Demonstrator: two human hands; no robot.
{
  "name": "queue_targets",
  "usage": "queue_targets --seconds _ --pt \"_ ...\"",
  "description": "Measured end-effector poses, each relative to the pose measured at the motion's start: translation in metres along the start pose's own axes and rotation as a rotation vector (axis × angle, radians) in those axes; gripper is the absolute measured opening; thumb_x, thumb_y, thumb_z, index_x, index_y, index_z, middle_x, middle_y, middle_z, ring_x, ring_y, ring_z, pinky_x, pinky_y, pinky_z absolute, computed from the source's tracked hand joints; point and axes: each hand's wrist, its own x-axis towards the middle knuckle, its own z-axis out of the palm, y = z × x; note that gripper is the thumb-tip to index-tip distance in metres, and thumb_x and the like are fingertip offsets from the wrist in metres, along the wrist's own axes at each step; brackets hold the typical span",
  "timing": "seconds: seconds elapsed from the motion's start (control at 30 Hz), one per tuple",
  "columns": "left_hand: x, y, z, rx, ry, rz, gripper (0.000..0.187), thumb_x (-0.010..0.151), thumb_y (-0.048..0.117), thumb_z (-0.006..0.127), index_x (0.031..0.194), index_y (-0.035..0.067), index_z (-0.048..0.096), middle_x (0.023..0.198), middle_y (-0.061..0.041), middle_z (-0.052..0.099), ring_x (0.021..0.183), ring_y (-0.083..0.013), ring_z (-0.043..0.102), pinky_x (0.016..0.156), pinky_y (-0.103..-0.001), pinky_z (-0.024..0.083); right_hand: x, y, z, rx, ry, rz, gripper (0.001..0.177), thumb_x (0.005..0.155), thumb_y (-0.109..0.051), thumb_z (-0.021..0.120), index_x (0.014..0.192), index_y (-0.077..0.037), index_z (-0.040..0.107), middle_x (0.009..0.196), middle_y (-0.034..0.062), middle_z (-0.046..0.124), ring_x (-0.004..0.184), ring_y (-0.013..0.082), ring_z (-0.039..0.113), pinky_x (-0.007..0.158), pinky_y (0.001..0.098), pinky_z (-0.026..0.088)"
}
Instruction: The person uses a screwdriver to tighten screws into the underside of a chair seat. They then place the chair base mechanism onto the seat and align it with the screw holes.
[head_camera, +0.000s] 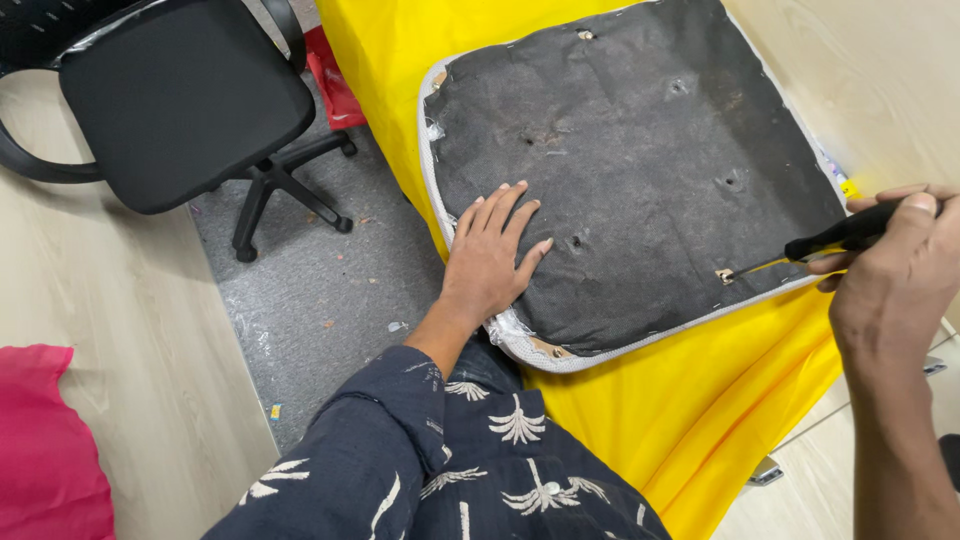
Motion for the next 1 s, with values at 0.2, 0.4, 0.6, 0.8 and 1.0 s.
queue_targets --seconds 0.2,0.4,0.6,0.8,1.0 --pt "0.001 0.001 0.0 0.002 0.0 -0.015 0.056 0.102 0.048 0.052 0.146 0.014 0.053 0.159 -0.008 0.041 0.15 -0.0243 0.034 0.125 -0.045 0.024 0.009 0.013 -0.015 -0.012 -0.148 0.002 0.033 0.122 -0.02 0.021 0.133 0.001 0.045 0.125 0.0171 0.067 0.073 0.0172 0.062 0.064 0.0283 0.052" --pt "0.001 0.001 -0.004 -0.046 0.032 0.009 0.054 0.101 0.044 0.056 0.144 0.011 0.055 0.158 -0.01 0.043 0.149 -0.0271 0.036 0.123 -0.047 0.026 0.002 -0.029 -0.007 -0.118 0.007 0.014 0.026 0.116 -0.021 0.048 0.129 -0.001 0.059 0.118 0.0143 0.066 0.067 0.0132 0.06 0.057 0.0255 0.049" --pt "0.002 0.002 -0.009 -0.127 0.067 0.006 0.05 0.099 0.038 0.062 0.14 0.011 0.057 0.156 -0.01 0.046 0.148 -0.0275 0.039 0.123 -0.048 0.027 0.0 -0.049 -0.002 -0.268 0.129 -0.119 0.028 0.109 -0.015 0.079 0.105 0.005 0.061 0.106 0.0147 0.07 0.081 0.0172 0.067 0.063 0.0254 0.052" --pt "0.0 -0.001 -0.003 -0.138 0.049 -0.01 0.048 0.101 0.038 0.061 0.141 0.012 0.057 0.155 -0.009 0.046 0.148 -0.0272 0.039 0.124 -0.048 0.026 -0.002 -0.046 0.0 -0.172 0.047 -0.085 0.023 0.115 -0.02 0.061 0.116 0.002 0.058 0.101 0.0091 0.07 0.092 0.0121 0.067 0.08 0.0238 0.051" --pt "0.0 -0.002 0.0 -0.118 0.039 -0.012 0.049 0.101 0.038 0.06 0.142 0.013 0.057 0.156 -0.009 0.046 0.149 -0.026 0.038 0.124 -0.047 0.026 0.002 -0.016 -0.022 -0.095 -0.098 0.2 0.027 0.11 -0.025 0.052 0.121 -0.002 0.061 0.107 0.009 0.067 0.075 0.0148 0.059 0.066 0.0261 0.048"
